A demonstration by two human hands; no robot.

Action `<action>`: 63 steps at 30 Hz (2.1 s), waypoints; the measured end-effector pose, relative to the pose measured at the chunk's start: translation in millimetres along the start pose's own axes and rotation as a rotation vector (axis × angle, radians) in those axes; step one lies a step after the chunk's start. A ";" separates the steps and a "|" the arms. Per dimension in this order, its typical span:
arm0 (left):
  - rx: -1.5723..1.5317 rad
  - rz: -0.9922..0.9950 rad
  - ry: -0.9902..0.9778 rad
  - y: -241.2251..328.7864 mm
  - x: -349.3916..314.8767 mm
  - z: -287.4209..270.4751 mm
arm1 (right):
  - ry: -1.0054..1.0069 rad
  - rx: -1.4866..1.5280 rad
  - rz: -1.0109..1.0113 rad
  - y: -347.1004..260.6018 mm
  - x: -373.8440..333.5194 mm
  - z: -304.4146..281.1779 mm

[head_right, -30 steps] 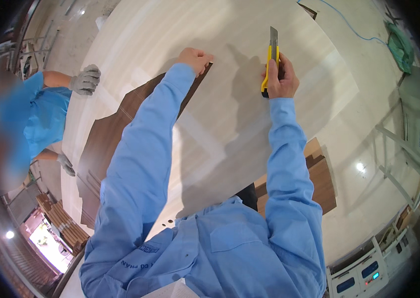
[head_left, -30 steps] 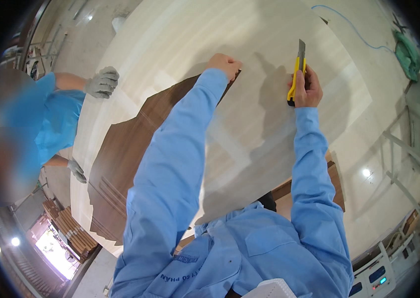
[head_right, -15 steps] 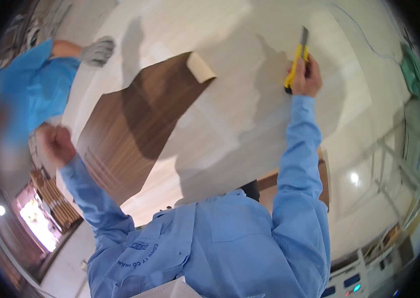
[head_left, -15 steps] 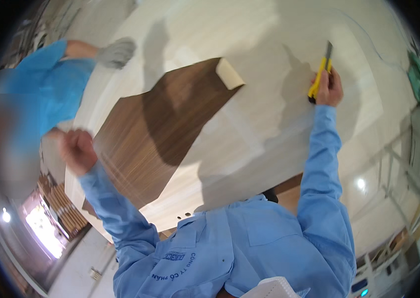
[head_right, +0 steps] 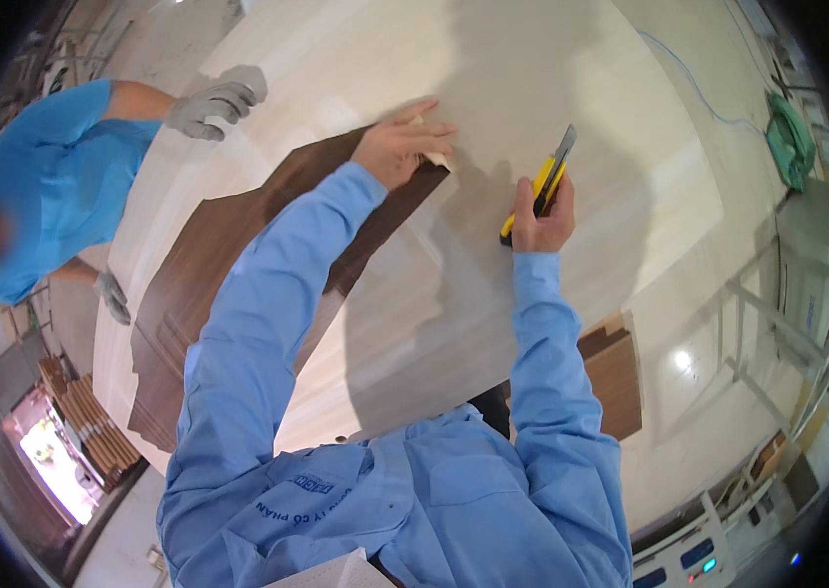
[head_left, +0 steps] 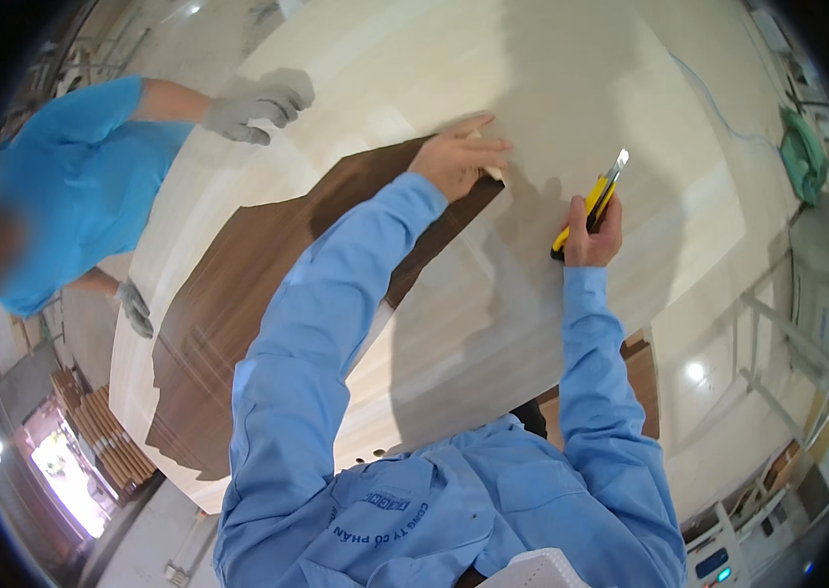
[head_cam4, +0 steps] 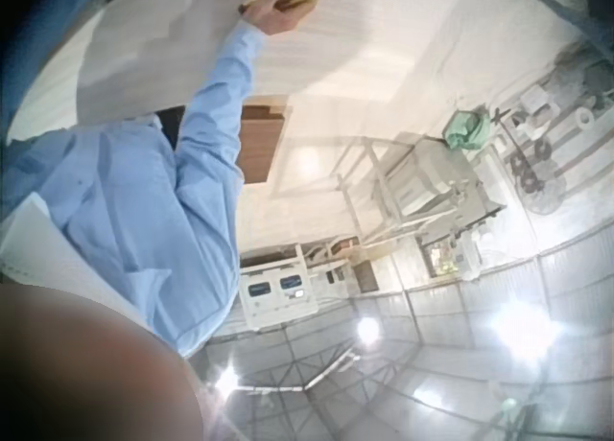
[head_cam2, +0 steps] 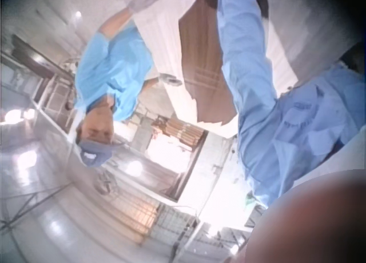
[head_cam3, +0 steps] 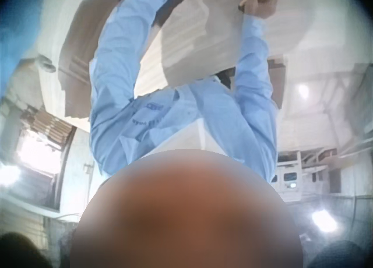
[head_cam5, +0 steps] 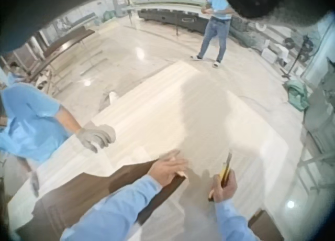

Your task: The person uses a utility knife to cut and peel a brown wood-grain vinyl sheet from a large white board. They work along the edges and across the surface, removing the vinyl in strips and sections while a coworker assists on the opposite side.

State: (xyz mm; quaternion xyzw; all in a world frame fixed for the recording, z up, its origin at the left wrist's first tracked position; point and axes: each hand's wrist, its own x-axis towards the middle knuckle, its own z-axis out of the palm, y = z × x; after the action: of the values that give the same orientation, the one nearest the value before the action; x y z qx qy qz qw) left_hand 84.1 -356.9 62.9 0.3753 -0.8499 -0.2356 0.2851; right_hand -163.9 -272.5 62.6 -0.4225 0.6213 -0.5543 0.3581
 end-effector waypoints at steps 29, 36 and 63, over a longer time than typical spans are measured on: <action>-0.499 -0.731 0.338 186.8 -224.3 -153.2 | 0.105 -0.216 0.037 -0.7 9.6 9.0; -0.465 -0.792 0.403 236.5 -278.2 -165.1 | 0.096 -0.212 0.004 16.3 12.9 3.3; 0.715 -1.547 0.468 263.1 -618.1 -103.9 | -0.753 0.838 0.136 -87.8 -131.9 193.6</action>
State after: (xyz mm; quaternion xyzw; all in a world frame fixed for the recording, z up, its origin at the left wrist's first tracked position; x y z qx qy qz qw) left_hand 363.9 260.8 109.9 0.9507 -0.3002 0.0004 0.0780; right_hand 75.2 -228.2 121.6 -0.3717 0.2033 -0.5403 0.7270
